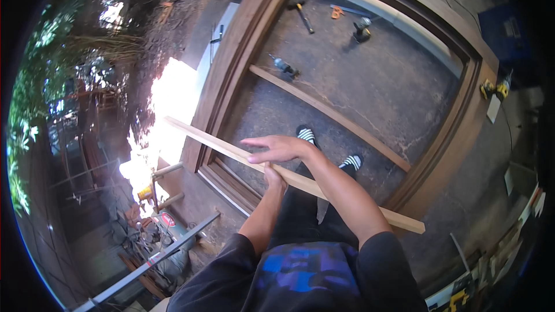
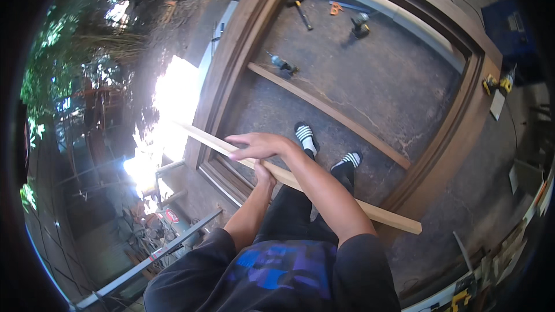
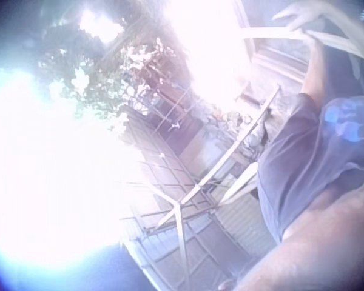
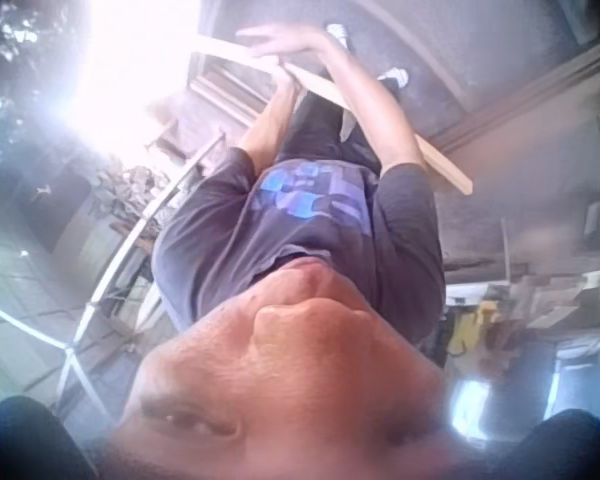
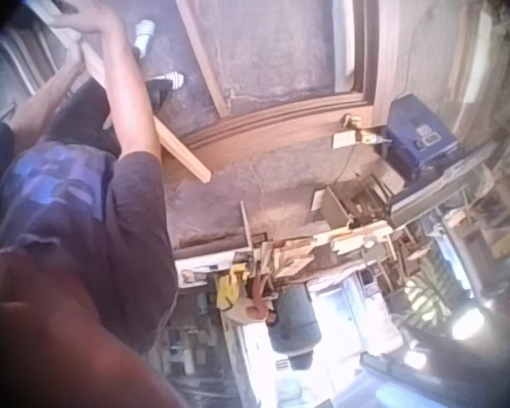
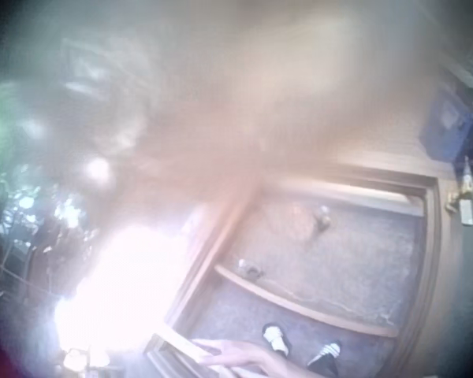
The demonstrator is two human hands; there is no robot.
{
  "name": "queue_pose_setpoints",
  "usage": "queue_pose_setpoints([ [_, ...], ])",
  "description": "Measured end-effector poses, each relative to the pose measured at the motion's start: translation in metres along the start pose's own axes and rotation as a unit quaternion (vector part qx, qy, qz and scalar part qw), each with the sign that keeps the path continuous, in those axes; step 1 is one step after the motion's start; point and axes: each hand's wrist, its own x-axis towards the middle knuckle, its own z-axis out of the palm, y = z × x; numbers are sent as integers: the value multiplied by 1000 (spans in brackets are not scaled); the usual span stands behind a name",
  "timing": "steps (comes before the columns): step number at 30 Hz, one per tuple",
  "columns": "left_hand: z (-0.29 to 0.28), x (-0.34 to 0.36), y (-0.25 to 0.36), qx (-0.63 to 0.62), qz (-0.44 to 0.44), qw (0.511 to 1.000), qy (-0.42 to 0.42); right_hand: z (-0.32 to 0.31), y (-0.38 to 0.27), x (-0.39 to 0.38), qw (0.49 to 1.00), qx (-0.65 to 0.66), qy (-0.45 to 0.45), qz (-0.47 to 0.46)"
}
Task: Assembling a wooden frame by clamping and drilling.
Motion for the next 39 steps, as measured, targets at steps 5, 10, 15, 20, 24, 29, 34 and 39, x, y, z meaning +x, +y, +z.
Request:
queue_pose_setpoints([
  [5,-18,5,43,49,-35,997,58,58,93,-36,918,-250,-64,301],
  [10,-30,13,61,101,-126,986,-34,127,61,-90,822,-333,191,420],
  [15,-121,30,145,646,141,536,-525,136,6,-112,747,-340,329,467],
  [20,-197,52,255,714,113,453,-522,138,-24,-110,673,-349,363,542],
  [24,-151,-48,426,395,137,712,-564,161,-42,-89,645,-321,444,533],
  [29,-121,-181,572,-123,197,556,-798,161,-25,-47,652,-285,453,538],
  [34,-73,-262,635,-264,176,251,-914,156,-3,-34,662,-267,482,508],
  [39,-29,-294,654,-459,298,247,-800,128,-35,-16,668,-212,509,500],
])
